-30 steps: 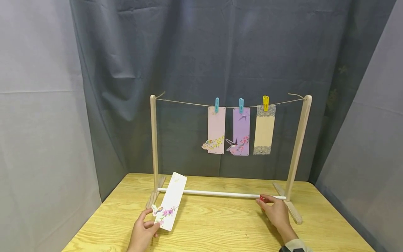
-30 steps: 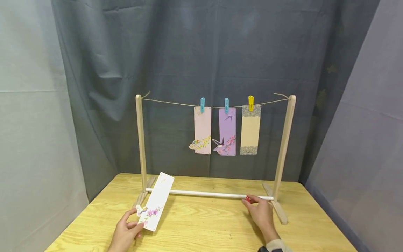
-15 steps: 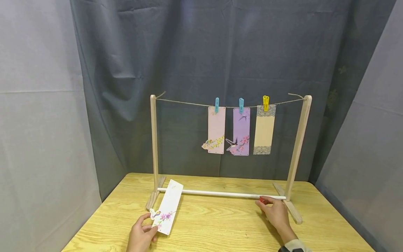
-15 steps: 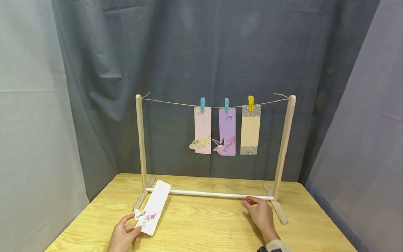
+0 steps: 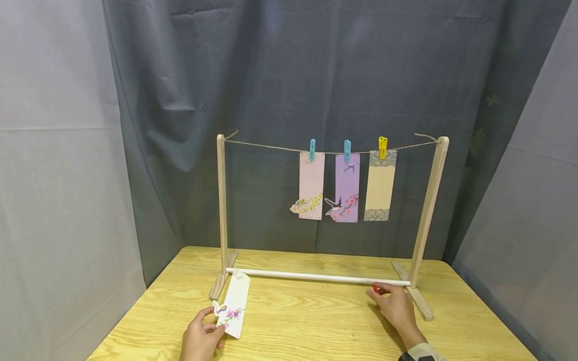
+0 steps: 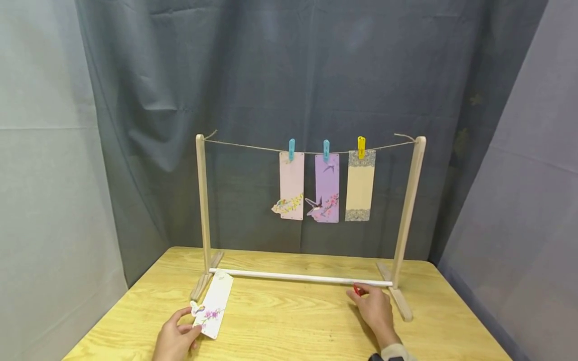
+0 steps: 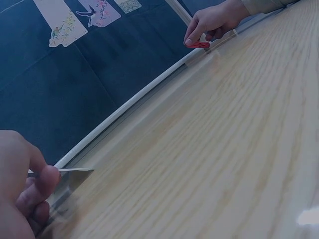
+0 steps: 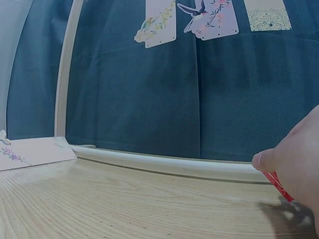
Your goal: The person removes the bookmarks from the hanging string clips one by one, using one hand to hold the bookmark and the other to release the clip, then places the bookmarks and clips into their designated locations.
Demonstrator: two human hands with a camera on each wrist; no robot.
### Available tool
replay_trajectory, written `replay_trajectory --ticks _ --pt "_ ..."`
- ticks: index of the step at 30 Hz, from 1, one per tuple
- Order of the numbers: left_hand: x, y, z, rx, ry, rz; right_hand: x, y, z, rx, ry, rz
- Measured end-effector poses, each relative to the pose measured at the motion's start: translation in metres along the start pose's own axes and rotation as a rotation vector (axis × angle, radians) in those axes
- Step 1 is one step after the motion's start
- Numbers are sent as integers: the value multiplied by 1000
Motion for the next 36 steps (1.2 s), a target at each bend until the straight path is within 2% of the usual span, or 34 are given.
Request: replay_trajectory --ticks 5,11,23,31,36 --pt "0 -1 -2 49 9 1 -2 2 0 -16 -8 5" --pt "-1 -3 -1 125 -16 10 -5 7 -7 -39 18 24" --pt "-1 -6 -1 158 -24 -11 -3 10 -11 -81 32 62" --pt "0 -9 -1 198 -33 7 -4 10 -12 -122 52 61" --pt "0 -8 0 231 -27 25 -4 10 -11 -139 33 56"
Point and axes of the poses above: each hand's wrist, its own x-axis towards the middle knuckle, its own y-axis out of the palm, z = x × y, the point moved 9 cm from there along x, towards the middle knuckle, and after that the axes turned 11 degrees about y, right-handed, at the moved point
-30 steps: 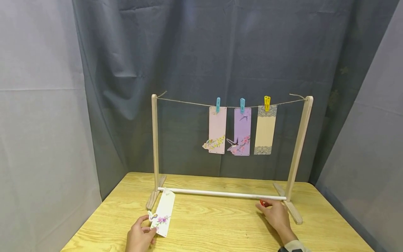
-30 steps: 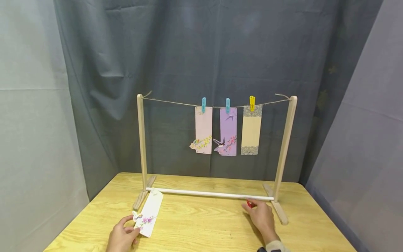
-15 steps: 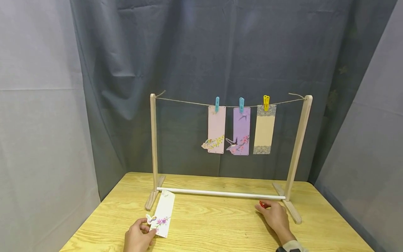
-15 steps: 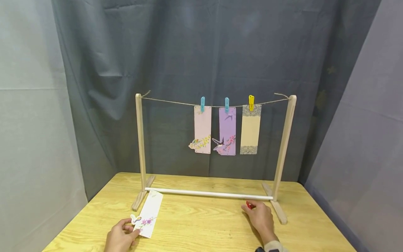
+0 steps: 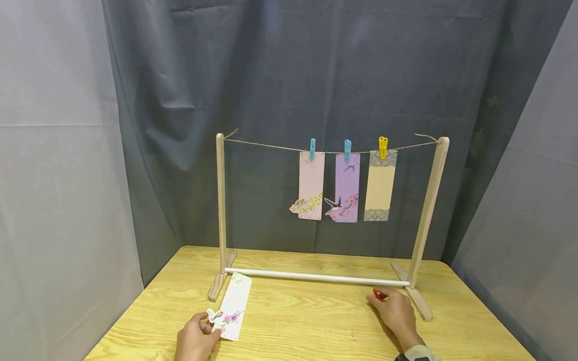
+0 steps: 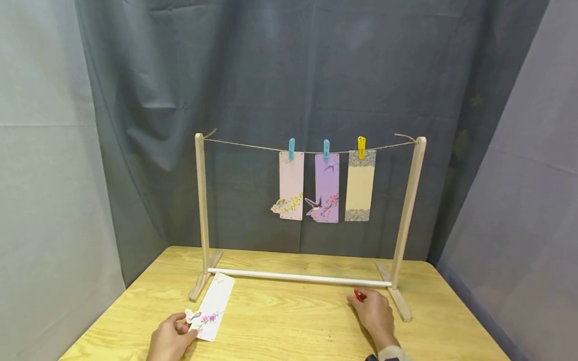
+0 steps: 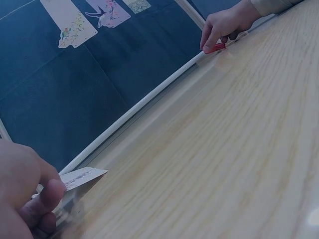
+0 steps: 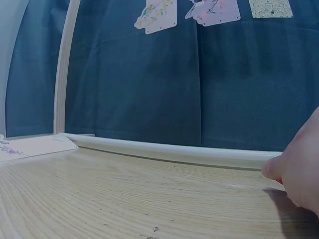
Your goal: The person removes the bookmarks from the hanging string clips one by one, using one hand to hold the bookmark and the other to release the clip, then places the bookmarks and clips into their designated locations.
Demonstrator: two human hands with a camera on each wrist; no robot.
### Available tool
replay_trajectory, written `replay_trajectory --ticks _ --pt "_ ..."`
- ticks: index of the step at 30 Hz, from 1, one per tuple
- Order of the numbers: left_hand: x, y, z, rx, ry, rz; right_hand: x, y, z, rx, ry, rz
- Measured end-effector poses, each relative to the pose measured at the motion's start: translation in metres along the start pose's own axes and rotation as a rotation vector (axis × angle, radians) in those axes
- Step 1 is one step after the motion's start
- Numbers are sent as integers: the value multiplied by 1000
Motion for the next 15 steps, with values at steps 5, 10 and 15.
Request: replay_trajectory --ticks 5,10,15 --pt "0 0 1 11 -3 2 1 1 -3 -5 4 -6" --pt "0 0 0 21 -5 3 2 2 -5 -10 6 -8" --pt "0 -1 0 28 -2 4 1 2 -6 -9 15 -4"
Point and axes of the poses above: each hand's wrist, its own x-axis towards the middle knuckle, its own y-axis out of the palm, z = x × y, the point moved 9 cm from there along x, towards the middle knuckle, and after that the axes turned 11 degrees about y, right-handed, at the moved point
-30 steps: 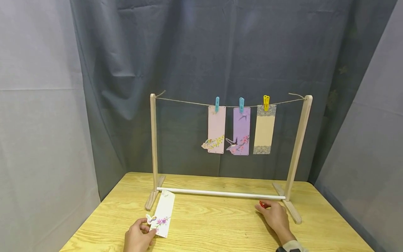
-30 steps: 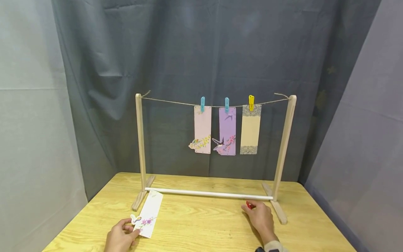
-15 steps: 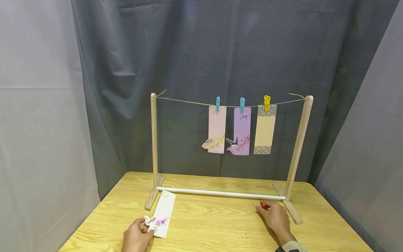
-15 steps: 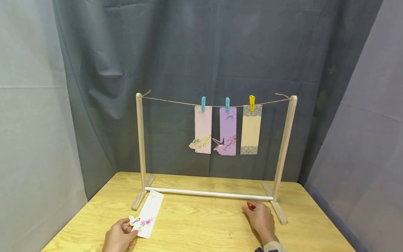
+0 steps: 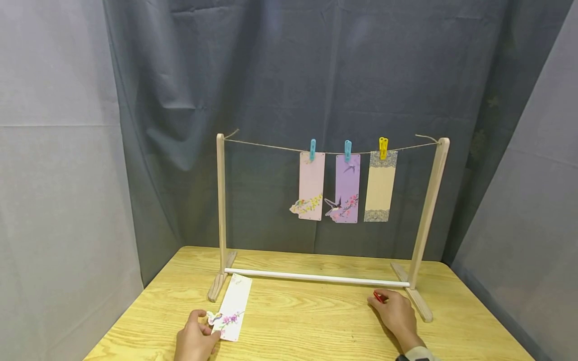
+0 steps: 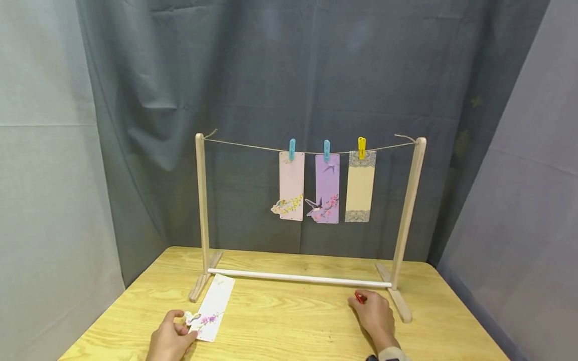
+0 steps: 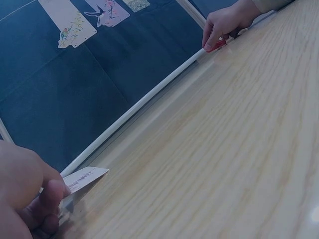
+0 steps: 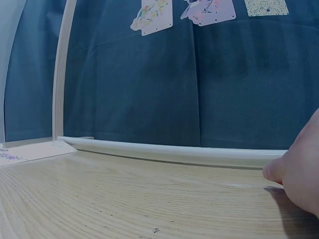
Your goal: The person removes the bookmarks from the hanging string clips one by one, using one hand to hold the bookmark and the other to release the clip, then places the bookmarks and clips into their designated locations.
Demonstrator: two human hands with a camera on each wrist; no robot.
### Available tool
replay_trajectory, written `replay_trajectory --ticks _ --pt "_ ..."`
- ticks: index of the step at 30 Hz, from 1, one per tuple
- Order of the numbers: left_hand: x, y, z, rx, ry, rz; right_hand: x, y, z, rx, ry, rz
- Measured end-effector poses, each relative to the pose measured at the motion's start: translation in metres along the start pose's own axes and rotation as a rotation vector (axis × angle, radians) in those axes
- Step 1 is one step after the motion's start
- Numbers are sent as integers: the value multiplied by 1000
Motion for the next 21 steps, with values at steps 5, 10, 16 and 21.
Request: replay_trajectory --ticks 5,10,16,21 --pt "1 1 3 11 0 8 -1 -1 0 -4 9 -10" --pt "3 1 3 13 3 13 -1 -1 -1 -7 10 -5" --pt "1 1 0 4 3 9 -2 0 -2 -9 0 1" --pt "-1 0 -1 4 1 2 -2 0 -1 -10 -3 2"
Point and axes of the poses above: each hand's wrist, its own x-axis towards the middle knuckle, its own y-axis out of the palm, z = x × y, the point moved 9 cm from there along x, towards the middle knuckle, and after that the axes turned 11 degrees about y, right-handed, at the moved point
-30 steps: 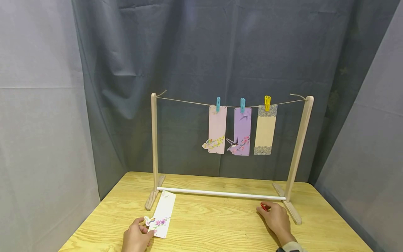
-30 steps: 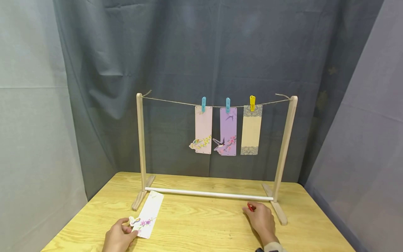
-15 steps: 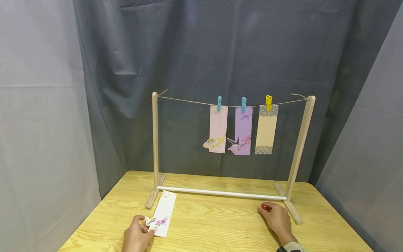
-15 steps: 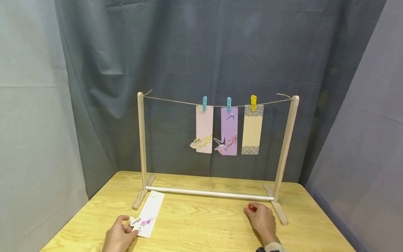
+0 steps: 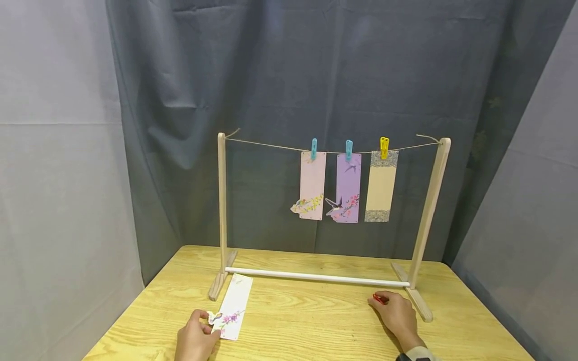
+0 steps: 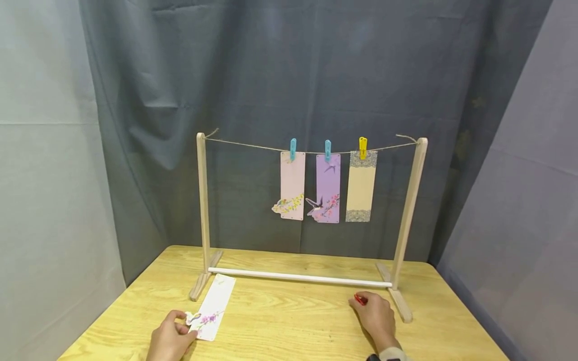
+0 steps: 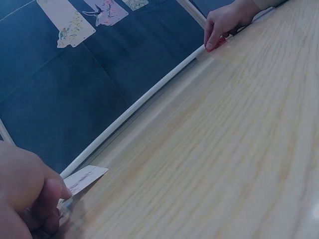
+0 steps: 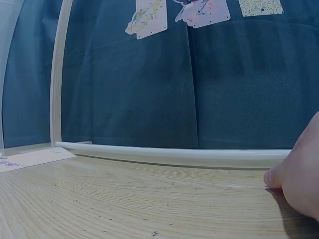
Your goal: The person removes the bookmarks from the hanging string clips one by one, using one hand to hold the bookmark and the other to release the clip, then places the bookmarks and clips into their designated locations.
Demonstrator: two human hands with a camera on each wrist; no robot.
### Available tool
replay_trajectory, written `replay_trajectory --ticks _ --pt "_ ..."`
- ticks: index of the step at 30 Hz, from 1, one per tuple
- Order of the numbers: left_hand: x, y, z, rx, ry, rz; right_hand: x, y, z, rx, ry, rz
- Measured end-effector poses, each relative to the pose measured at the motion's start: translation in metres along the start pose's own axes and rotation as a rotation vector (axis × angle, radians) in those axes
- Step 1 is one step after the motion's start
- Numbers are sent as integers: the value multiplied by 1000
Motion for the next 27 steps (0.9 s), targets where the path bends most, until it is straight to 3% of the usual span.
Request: replay_trajectory --ticks 27 --pt "2 0 5 -1 4 -1 0 0 1 -15 -11 5"
Point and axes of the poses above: each hand's wrist, its own x-axis towards the middle knuckle, its own y-axis out of the palm, z = x × y, the point moved 9 cm from there along x, towards the middle knuckle, and after that the axes turned 11 degrees about y, right-handed, at the moved point
